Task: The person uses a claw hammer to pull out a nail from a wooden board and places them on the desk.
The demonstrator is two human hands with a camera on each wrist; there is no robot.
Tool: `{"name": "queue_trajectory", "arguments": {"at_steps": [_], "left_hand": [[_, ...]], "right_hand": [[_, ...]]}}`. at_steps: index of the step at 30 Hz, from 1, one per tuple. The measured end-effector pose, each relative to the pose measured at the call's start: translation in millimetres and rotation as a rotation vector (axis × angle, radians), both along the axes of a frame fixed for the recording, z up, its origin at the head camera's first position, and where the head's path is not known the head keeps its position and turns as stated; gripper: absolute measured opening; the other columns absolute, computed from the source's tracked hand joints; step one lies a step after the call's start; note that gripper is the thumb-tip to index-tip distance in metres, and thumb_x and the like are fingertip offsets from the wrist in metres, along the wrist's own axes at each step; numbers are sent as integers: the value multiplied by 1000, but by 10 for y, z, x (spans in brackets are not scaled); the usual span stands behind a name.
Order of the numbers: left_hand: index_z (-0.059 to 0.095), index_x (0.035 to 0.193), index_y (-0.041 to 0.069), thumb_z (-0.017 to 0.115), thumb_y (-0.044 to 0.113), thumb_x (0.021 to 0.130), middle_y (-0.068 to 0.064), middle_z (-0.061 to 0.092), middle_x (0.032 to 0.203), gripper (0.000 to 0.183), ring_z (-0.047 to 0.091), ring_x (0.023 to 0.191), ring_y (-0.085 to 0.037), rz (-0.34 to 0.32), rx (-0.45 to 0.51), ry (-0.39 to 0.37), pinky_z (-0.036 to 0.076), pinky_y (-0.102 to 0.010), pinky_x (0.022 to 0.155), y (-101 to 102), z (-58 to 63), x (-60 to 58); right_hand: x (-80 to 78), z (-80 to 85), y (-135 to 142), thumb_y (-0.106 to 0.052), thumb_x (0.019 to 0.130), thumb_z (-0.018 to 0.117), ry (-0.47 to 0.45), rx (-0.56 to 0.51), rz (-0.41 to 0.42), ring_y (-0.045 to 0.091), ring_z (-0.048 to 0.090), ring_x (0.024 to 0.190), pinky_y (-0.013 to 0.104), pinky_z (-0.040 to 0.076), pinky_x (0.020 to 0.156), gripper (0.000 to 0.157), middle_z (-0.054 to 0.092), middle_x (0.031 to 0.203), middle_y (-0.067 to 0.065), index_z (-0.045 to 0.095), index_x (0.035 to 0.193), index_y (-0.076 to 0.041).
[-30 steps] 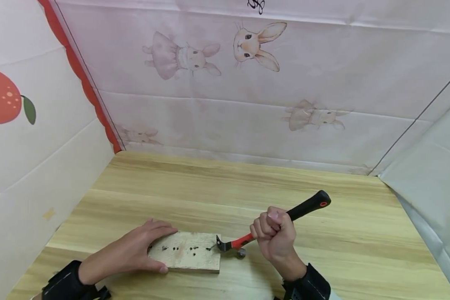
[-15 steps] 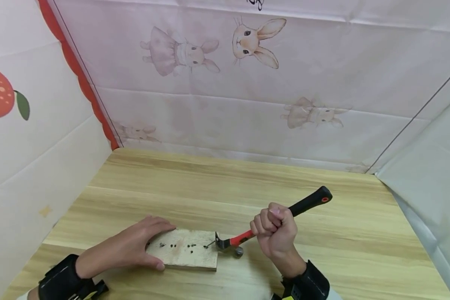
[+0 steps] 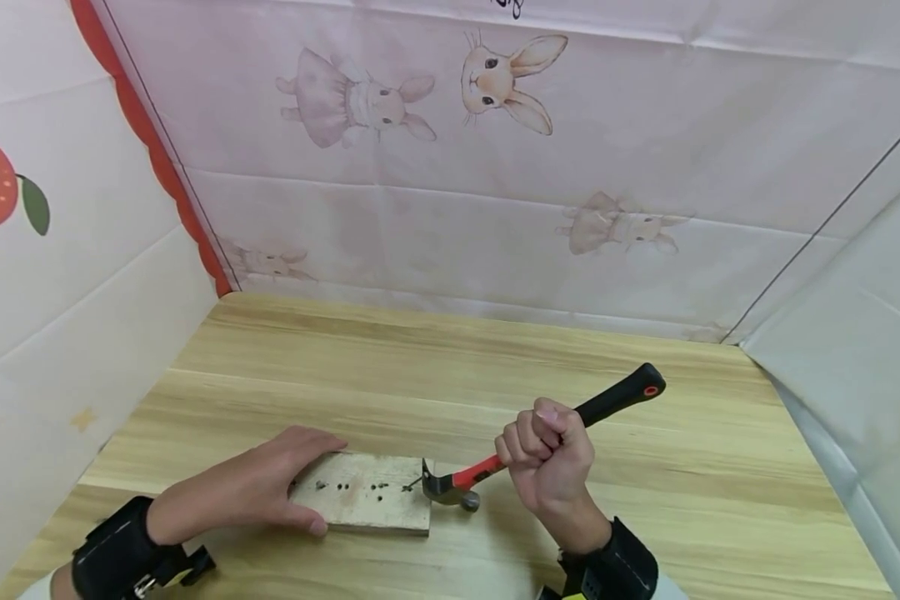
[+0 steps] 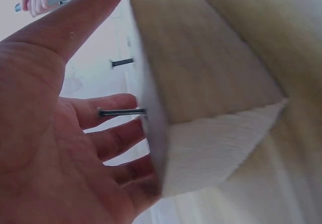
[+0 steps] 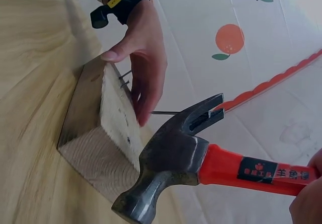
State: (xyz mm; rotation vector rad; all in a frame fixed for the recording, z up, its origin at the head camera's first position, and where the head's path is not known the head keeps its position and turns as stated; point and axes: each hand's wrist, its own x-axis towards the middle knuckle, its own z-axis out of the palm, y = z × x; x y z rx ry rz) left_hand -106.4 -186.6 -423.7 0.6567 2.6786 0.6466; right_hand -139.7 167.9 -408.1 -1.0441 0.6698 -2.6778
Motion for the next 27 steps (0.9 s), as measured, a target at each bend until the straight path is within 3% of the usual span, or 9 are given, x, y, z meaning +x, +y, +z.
{"name": "queue_trajectory", "arguments": {"at_steps": [8,19,27], "left_hand": [[53,150,9,79,67,79,-13,56,153,95,51,143,-35,-28,23,-20,45,-56,114,119,122,-61],[68,137,17,70,58,93,6,70,134,60,65,125,-13,-149,181,33,55,-40,104,399,268,25],[77,122,16,71,42,98,6,78,113,36,70,106,-5,-269,325,127,59,-27,91,548,262,37]], "right_hand": [[68,89,-50,-3,97,12,11,36,-24,11,17,44,27,11,44,36,21,57,-5,19,64,-15],[156,142,-137,-2,96,14,89,18,-39,10,18,46,26,12,44,34,21,58,-5,19,64,-14],[199,170,-200,-1,94,16,128,16,-26,10,19,45,26,13,42,33,22,58,-4,20,64,-14]]}}
